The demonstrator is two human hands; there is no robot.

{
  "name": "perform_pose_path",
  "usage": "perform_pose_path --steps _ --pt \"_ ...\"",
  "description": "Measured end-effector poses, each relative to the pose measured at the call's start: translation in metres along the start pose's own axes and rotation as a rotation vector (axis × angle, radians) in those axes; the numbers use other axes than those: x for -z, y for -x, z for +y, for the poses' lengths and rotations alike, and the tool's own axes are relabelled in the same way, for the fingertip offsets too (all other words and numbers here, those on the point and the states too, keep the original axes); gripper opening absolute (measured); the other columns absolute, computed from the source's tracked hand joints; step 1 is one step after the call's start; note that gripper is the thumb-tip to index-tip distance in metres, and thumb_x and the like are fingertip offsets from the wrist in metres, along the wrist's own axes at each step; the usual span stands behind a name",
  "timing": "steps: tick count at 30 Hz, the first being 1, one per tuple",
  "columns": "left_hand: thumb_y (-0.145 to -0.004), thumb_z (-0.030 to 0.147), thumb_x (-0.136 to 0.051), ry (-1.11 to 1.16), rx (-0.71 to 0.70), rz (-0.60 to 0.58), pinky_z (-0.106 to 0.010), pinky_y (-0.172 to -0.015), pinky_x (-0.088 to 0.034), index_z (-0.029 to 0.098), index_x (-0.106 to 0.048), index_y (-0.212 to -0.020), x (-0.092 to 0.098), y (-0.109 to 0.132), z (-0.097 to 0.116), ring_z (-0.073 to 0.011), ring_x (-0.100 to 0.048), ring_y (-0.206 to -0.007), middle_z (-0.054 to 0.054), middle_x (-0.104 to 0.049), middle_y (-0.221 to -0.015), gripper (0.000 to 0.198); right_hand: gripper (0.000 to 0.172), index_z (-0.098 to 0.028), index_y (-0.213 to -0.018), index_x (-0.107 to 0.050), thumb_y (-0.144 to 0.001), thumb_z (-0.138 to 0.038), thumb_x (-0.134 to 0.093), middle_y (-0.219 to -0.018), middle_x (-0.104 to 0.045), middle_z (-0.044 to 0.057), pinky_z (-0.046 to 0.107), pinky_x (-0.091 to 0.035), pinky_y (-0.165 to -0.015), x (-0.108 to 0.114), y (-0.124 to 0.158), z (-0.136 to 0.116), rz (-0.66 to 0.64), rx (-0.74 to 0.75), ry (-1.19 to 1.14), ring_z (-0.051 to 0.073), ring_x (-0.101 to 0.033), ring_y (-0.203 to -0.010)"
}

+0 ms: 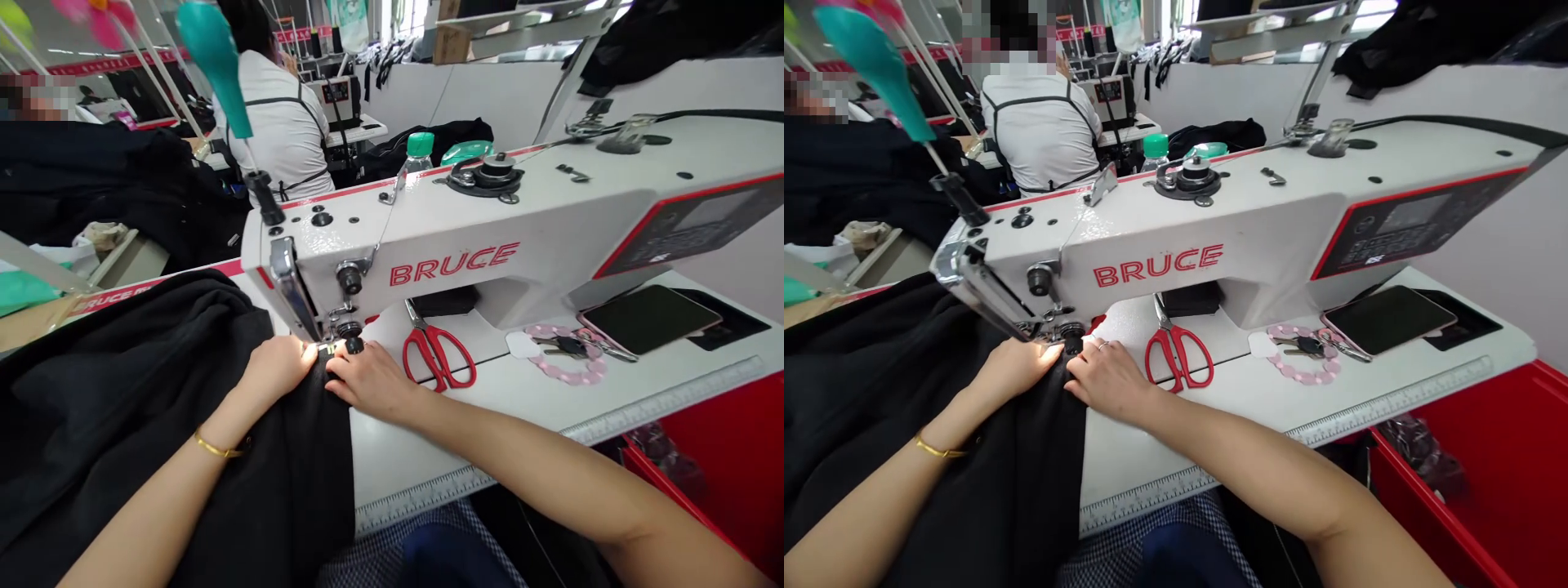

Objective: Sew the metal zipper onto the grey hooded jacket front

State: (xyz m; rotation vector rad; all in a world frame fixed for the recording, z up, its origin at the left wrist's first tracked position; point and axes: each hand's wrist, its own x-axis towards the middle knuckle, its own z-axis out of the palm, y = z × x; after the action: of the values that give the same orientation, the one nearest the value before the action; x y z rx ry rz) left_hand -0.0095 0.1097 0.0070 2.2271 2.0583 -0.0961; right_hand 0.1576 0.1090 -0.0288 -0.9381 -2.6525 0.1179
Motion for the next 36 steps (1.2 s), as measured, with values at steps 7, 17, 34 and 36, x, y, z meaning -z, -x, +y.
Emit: perform_pose_path --steps 7,17,34,36 --pt "-0.086 0.037 -0.035 -0.022 -0.055 0.379 -0.032 -0.076 -0.044 0.019 -0.056 -0.102 0.021 0.126 -0.009 -0.0198 -0.057 -0.085 -0.005 -0.061 -0.087 0.032 0.02 -0.017 -0.091 -0.058 -0.083 -0.034 -0.054 -0.096 -0.056 0.007 0.032 -0.037 -0.075 -0.004 0.001 0.0 -0.013 0.048 -0.092 0.022 -0.049 -0.092" --pt "-0.09 0.026 -0.025 0.271 0.461 -0.352 -0.034 -0.067 -0.049 0.015 -0.059 -0.08 -0.164 0.406 -0.024 -0.02 -0.062 -0.072 -0.01 -0.063 -0.075 0.036 0.025 -0.013 -0.095 -0.06 -0.084 -0.033 -0.05 -0.097 -0.056 0.011 0.036 -0.035 -0.079 -0.022 0.0 -0.001 -0.033 0.028 -0.034 0.024 -0.046 -0.096" --pt "-0.084 0.034 -0.05 0.523 0.988 -0.839 -0.035 -0.073 -0.049 0.014 -0.053 -0.102 -0.248 0.454 0.027 -0.0167 -0.057 -0.084 -0.005 -0.057 -0.097 0.027 0.024 -0.013 -0.091 -0.063 -0.086 -0.025 -0.043 -0.087 -0.057 0.008 0.033 -0.038 -0.077 -0.017 0.002 -0.014 -0.079 -0.052 0.077 0.02 -0.05 -0.09" --pt "-0.085 0.035 -0.049 0.643 0.968 -0.865 -0.032 -0.068 -0.049 0.013 -0.055 -0.097 -0.239 0.459 0.023 -0.0146 -0.057 -0.077 -0.004 -0.058 -0.09 0.026 0.026 -0.012 -0.093 -0.063 -0.086 -0.026 -0.042 -0.091 -0.058 0.01 0.034 -0.038 -0.076 -0.015 0.003 -0.015 -0.085 -0.08 0.057 0.021 -0.051 -0.094"
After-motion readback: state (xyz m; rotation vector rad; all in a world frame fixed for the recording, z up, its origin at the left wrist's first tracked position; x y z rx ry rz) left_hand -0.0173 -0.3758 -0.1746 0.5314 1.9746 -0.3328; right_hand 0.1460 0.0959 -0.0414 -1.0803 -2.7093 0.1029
